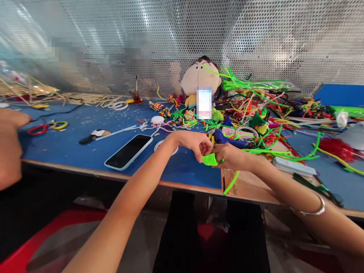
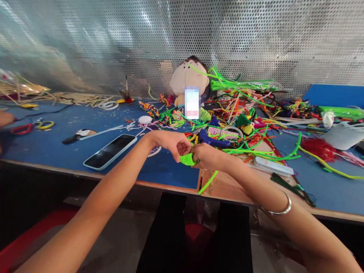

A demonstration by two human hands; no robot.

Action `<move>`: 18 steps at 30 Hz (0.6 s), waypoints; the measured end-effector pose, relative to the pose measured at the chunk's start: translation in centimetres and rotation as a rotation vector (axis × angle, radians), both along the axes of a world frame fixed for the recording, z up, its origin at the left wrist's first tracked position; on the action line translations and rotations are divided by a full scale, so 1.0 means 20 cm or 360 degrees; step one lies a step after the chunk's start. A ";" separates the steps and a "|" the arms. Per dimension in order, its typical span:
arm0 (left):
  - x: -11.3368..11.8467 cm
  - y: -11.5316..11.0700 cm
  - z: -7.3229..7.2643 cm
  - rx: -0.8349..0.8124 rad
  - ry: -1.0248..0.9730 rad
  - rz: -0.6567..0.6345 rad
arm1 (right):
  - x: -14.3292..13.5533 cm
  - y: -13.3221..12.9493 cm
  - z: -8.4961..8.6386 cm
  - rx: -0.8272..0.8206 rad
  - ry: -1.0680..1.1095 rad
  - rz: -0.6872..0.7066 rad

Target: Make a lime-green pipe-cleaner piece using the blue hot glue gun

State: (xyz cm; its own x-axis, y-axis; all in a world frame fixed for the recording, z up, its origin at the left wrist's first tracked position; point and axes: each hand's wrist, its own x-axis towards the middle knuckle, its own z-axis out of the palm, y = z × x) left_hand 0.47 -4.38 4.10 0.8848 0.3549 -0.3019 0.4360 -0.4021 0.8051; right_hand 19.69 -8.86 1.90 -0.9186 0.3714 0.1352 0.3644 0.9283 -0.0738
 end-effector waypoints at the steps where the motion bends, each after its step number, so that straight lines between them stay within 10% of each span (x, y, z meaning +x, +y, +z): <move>1: 0.00 0.00 0.00 -0.0006 -0.0006 0.0002 | 0.00 0.00 0.00 -0.0011 0.0003 -0.0012; 18: -0.02 0.00 0.01 -0.0067 -0.0287 0.0294 | 0.02 -0.02 0.08 -0.0894 0.0520 -0.0472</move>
State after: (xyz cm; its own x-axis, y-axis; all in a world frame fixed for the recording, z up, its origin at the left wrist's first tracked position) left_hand 0.02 -4.36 4.35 0.8470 0.5059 -0.1633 0.3469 -0.2932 0.8909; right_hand 20.12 -9.33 3.45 -0.7133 0.6936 0.1010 0.4735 0.5831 -0.6602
